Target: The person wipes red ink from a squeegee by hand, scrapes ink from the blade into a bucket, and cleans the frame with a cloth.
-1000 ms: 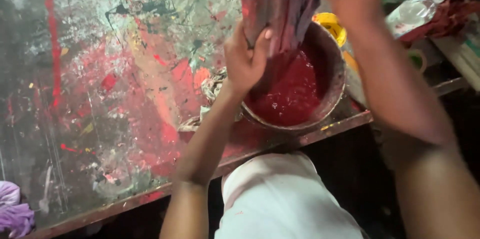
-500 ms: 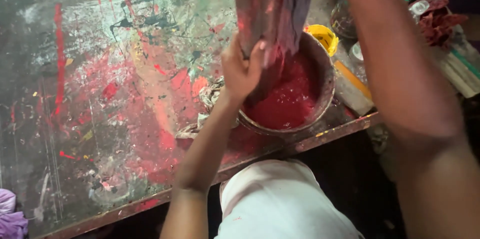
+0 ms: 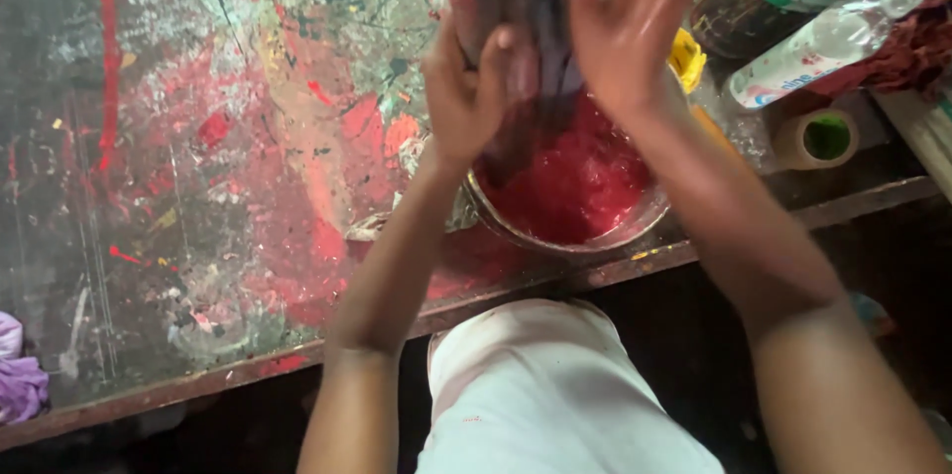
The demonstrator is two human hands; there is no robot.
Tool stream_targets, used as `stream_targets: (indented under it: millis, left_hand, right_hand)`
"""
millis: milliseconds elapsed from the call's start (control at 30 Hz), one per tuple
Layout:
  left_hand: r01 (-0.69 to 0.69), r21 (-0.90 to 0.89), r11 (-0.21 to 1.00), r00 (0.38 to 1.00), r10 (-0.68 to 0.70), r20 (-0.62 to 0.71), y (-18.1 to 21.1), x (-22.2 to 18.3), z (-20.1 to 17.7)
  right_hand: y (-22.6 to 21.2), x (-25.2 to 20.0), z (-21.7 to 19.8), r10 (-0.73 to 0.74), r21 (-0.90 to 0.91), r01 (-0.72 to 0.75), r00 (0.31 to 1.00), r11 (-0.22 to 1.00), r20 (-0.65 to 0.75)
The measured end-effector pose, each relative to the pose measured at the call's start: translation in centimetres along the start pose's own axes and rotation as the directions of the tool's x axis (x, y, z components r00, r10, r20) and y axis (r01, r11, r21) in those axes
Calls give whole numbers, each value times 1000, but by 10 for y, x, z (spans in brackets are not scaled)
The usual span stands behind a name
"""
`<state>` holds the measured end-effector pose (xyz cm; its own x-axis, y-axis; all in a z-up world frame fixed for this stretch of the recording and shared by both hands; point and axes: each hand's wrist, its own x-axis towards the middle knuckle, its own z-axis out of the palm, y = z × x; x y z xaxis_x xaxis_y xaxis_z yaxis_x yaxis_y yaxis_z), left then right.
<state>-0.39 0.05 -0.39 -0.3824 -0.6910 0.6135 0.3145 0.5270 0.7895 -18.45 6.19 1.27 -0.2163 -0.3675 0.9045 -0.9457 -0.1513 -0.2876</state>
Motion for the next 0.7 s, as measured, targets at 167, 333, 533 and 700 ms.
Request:
stream_targets:
  millis: [167,333,533,700]
  left_hand:
    - [163,-82,983,981,-171,-92,-12,5,-14]
    - [152,-93,984,977,-164,-139,-16,1,-14]
    - [90,-54,995,977,-98,-190,-18,-1,-7]
    - [152,-133,979,968,-175,-179,-8,7,0]
  right_hand:
    - [-46,-44,-14,-30,355,-63,968,933,250]
    - [-41,-69,-27,224,-12,-302,680,953,699]
    - [-9,-141,-8,423,-264,-431,329,863,844]
    - [50,-182,8,377,-361,-227,29,904,926]
